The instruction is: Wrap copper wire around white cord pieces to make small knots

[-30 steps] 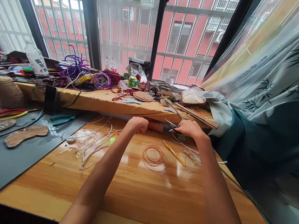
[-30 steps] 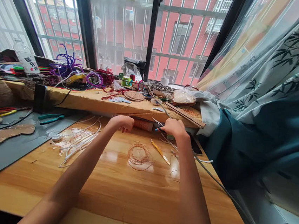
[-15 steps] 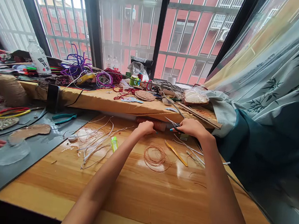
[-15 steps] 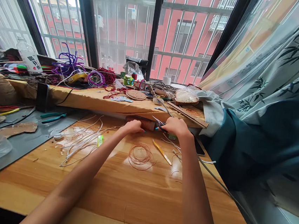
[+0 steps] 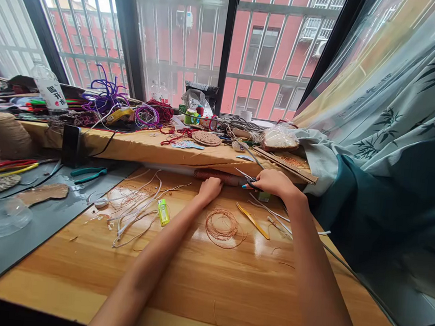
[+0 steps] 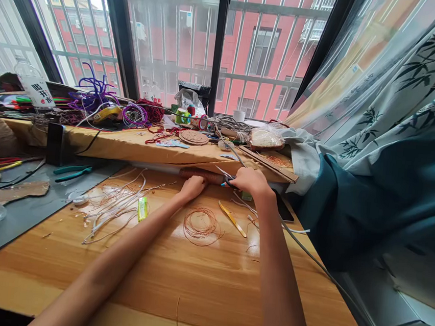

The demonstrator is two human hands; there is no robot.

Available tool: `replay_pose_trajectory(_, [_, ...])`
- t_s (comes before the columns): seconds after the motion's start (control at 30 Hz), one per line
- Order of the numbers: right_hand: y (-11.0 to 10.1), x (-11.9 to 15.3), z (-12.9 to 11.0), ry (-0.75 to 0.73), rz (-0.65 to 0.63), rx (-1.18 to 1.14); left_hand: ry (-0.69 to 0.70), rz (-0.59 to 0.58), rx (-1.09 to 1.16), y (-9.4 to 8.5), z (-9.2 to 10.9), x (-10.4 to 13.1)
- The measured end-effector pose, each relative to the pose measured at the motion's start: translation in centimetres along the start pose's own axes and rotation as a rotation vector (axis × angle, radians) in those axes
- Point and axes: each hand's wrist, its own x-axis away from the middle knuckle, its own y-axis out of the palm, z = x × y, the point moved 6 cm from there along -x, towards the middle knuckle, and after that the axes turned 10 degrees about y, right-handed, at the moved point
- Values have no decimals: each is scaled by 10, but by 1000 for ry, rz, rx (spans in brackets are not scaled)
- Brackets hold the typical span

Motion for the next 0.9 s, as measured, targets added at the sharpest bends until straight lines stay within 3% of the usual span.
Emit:
replay_pose_trajectory(0.2, [3, -1, 0, -2, -27, 5, 3, 24, 7, 2, -5, -3])
replay_pose_trajectory(0.4, [4, -2, 3, 5, -33, 22, 23, 69, -44, 2, 3, -8])
replay_pose_trajectory(0.7, [4, -2, 1, -14, -54, 20, 131, 21, 1, 21, 5, -12])
replay_pose_trajectory(0.8, [4, -2, 0, -14, -59, 17, 138, 37, 69, 15, 4, -17])
replay_pose_trajectory(0.9, [7, -2, 0, -17, -78, 13, 156, 76, 141, -2, 7, -26])
